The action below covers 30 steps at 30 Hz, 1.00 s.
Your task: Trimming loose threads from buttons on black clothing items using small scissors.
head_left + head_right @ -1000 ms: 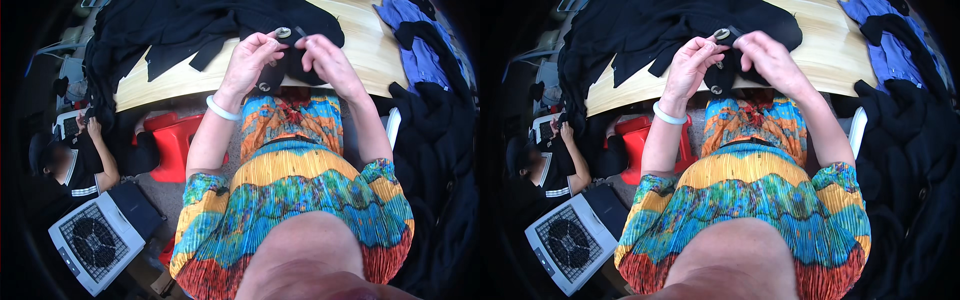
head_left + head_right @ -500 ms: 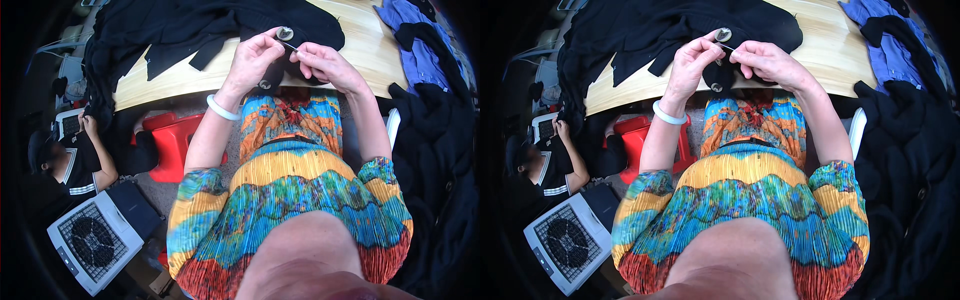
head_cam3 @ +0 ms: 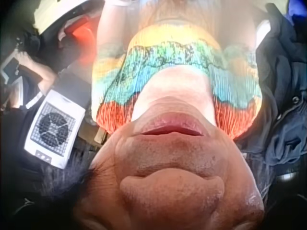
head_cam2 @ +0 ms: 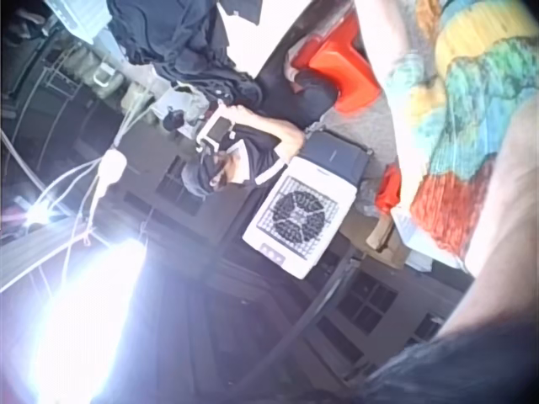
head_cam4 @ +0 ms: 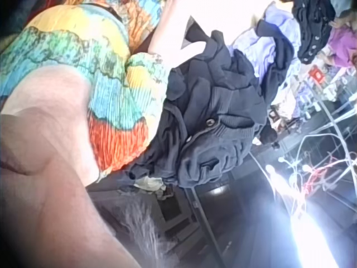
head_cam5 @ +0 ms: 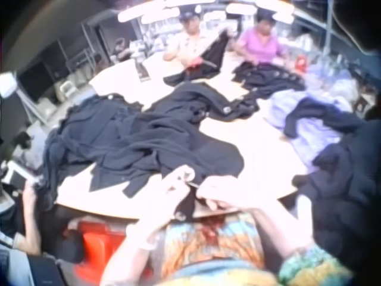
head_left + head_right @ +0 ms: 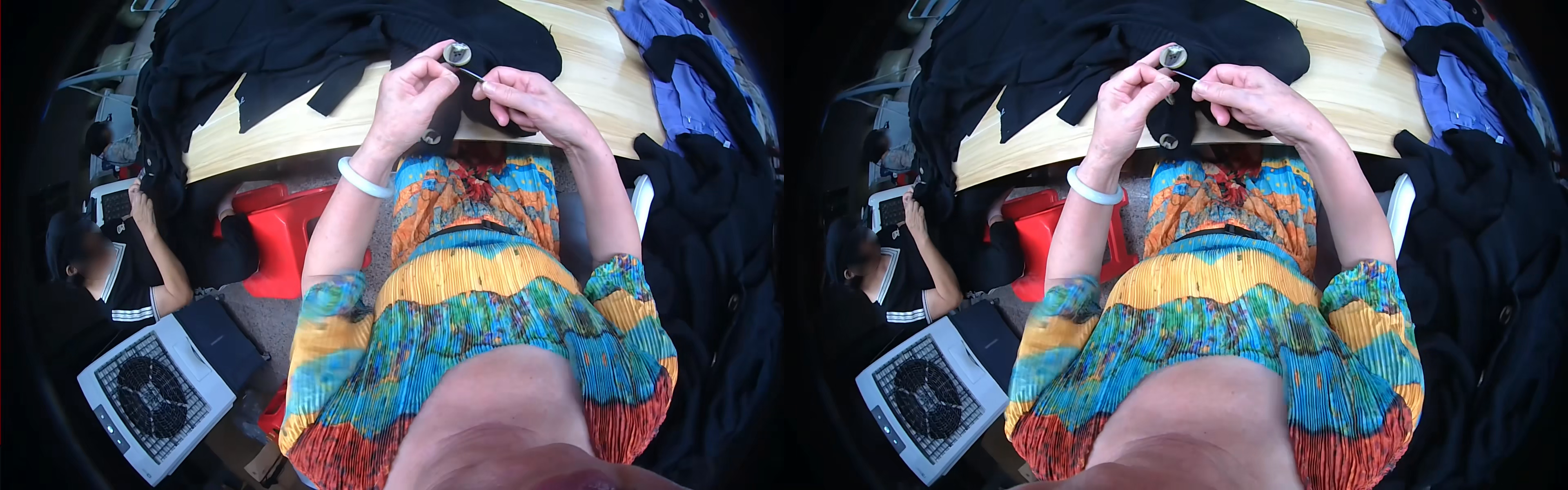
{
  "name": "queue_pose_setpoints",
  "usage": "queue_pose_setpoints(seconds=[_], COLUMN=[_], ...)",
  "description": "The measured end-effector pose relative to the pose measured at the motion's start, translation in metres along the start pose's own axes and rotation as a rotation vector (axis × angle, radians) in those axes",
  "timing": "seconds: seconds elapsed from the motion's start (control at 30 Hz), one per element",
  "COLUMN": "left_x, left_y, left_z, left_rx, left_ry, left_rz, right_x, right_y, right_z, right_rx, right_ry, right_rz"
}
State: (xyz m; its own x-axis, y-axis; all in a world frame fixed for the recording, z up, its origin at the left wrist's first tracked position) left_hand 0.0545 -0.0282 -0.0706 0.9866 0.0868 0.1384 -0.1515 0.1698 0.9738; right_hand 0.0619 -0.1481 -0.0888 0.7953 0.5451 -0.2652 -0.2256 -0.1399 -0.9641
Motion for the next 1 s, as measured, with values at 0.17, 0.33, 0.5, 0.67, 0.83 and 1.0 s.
queue_pose_setpoints(seconds=[0.17, 0.33, 0.5, 0.67, 0.83, 1.0], left_x=[-0.003, -0.006, 0.006, 0.013, 0.029, 0.009], left_y=[-0.004, -0.004, -0.012, -0.004, -0.023, -0.043], left_z=[0.010, 0.007, -0.011, -0.012, -0.086, -0.074], left_rx=[0.027, 0.216, -0.350, -0.378, -0.168, 0.094], left_ry=[-0.031, -0.072, -0.033, -0.042, 0.398, 0.377], left_rz=[0.038, 0.043, -0.246, -0.299, -0.157, -0.159], right_x=[0.008, 0.010, 0.004, 0.025, 0.021, 0.014], right_y=[0.001, -0.005, -0.043, -0.018, -0.013, -0.008], right_z=[0.002, 0.003, -0.039, -0.028, -0.052, -0.054], right_rx=[0.002, 0.032, 0.023, 0.018, 0.344, 0.423], right_ry=[0.000, 0.006, 0.398, 0.250, 0.272, 0.230], right_rz=[0.027, -0.031, -0.400, -0.340, -0.181, -0.134])
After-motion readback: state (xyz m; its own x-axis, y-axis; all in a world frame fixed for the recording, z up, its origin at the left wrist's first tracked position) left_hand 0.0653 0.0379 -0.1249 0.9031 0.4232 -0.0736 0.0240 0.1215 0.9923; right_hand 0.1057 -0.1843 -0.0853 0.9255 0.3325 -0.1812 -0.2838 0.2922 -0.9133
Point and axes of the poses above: each hand's wrist, its own x-axis towards the middle knuckle, its own z-axis out of the palm, y = z × x, the point moved 9 cm from there along x, towards the middle knuckle, and after that the axes turned 10 degrees about y, right-handed, at the moved point
